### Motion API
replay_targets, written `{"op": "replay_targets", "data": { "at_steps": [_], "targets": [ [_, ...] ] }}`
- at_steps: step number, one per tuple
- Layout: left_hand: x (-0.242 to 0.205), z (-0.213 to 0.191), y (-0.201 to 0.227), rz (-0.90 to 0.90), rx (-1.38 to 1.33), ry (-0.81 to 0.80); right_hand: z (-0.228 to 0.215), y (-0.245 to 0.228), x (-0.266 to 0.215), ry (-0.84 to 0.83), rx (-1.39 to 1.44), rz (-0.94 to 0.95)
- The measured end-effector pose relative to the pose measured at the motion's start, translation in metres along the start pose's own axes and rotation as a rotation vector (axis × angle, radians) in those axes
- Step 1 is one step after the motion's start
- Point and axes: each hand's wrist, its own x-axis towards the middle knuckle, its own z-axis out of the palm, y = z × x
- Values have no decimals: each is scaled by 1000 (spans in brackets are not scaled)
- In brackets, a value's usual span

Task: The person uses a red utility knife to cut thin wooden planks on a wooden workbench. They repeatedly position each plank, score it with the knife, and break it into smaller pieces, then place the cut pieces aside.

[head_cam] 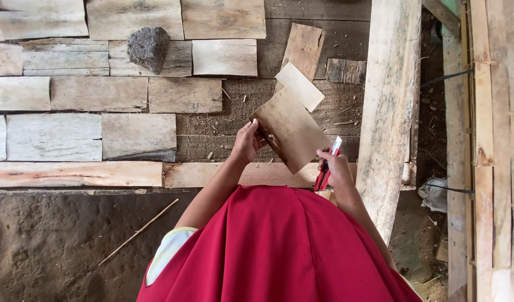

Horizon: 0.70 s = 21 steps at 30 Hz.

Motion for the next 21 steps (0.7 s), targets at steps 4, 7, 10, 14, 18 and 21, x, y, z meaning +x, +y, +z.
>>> {"op": "replay_targets", "data": {
  "at_steps": [4,7,10,14,18,21],
  "targets": [
    [-11,4,20,-7,20,-6,7,18,-9,17,1,-6],
    [-14,4,31,-11,18,-11,15,22,-11,47,-11,-48],
    [-17,2,44,-79,-18,-33,27,20,-15,58,-33,-109],
    [-34,13,66,-67,54,-63,39,28,-11,75,18,-108],
    [-43,20,63,-55,125,-119,59,5,-31,61,87,-89],
    [-17,-5,22,-42,274,-38,63,3,-35,6,37,-80]
  ]
}}
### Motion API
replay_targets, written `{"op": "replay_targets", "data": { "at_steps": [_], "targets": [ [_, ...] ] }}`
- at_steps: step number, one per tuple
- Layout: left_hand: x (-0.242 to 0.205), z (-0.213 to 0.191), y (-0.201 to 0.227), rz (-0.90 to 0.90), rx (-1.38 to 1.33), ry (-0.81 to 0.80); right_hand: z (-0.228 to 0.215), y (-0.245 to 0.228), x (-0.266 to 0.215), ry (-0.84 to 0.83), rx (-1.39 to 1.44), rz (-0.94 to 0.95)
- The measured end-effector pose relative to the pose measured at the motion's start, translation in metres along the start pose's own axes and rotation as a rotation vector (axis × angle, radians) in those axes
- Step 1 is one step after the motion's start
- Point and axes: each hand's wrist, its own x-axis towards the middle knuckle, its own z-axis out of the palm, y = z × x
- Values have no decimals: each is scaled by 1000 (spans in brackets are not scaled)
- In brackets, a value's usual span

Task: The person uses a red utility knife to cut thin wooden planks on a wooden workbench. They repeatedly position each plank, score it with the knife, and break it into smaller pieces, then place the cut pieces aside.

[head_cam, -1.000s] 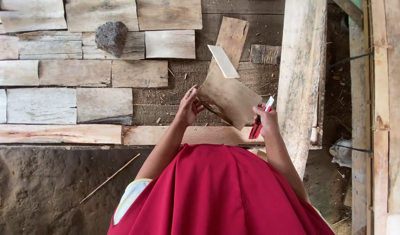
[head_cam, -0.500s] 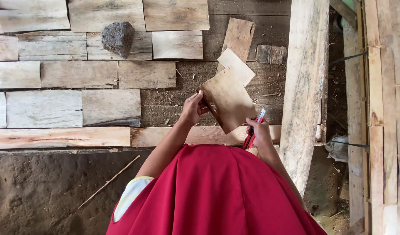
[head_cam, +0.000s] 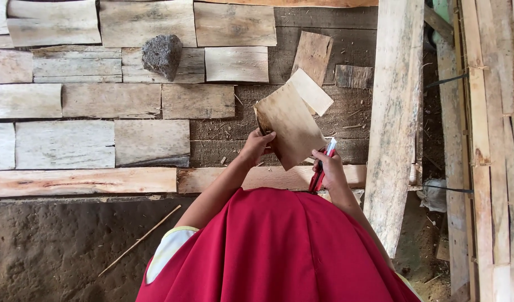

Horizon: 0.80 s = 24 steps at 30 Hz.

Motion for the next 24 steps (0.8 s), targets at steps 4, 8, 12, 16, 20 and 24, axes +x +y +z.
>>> {"op": "replay_targets", "data": {
  "at_steps": [4,8,12,16,20,24],
  "targets": [
    [2,-2,8,150,95,49,-7,-30,0,17,-183,-91],
    [-17,10,20,207,202,13,-8,-46,0,-213,-317,-89],
    [-14,26,14,209,189,-16,-19,-20,26,-267,-219,14],
    [1,26,3,86,183,-70,-35,-3,53,-132,-104,36],
    [4,43,-6,16,263,-105,-55,2,63,-32,-6,45],
    [11,62,-9,36,303,-68,-72,8,74,14,-47,15]
  ]
}}
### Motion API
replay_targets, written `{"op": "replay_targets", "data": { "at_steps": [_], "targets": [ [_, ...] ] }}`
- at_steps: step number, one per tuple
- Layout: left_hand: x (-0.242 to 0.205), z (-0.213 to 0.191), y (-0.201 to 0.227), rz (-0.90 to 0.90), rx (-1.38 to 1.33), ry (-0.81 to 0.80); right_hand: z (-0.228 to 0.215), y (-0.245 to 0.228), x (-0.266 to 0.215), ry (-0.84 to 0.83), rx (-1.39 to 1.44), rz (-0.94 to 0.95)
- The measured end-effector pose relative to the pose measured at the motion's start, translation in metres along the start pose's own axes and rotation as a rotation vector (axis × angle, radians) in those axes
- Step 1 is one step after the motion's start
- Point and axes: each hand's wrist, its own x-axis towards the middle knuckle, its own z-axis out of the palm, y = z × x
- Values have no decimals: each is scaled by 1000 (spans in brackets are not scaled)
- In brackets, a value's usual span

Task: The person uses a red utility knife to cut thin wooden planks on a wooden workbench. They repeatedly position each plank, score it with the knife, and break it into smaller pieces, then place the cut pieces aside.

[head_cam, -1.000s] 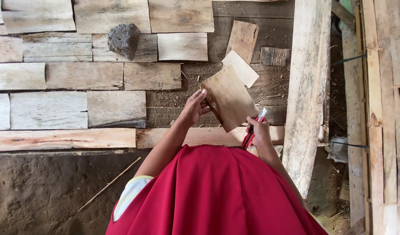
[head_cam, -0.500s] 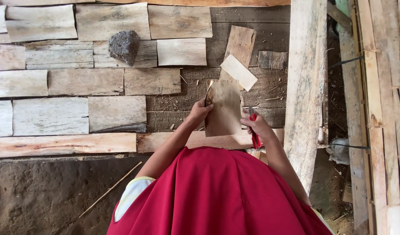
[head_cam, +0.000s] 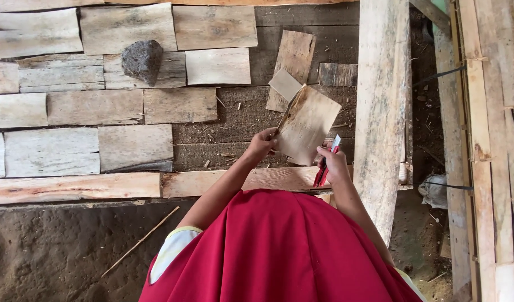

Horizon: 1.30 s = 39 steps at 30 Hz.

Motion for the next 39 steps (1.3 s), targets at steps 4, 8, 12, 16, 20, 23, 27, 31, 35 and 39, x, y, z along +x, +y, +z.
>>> {"op": "replay_targets", "data": {
  "at_steps": [4,8,12,16,20,23,27,31,35,39],
  "targets": [
    [1,8,-2,37,85,94,-15,4,6,48,-35,-72],
    [12,5,-16,85,204,178,-24,-15,9,122,-213,-232],
    [-10,13,14,150,368,218,0,-86,-47,206,-611,-328],
    [1,23,10,165,447,213,-2,-96,-37,160,-694,-419],
    [-14,45,33,223,470,181,-6,-74,-2,93,-746,-593],
    [-23,54,58,273,510,177,-5,-80,4,60,-776,-610],
    [-7,31,50,311,601,173,10,-118,-24,42,-804,-476],
    [-5,23,81,327,469,182,-7,-83,31,-97,-550,-214],
    [-14,7,111,291,255,286,-3,-62,51,-67,-97,74],
    [-17,-13,100,216,412,325,25,-64,11,-46,99,204]
  ]
}}
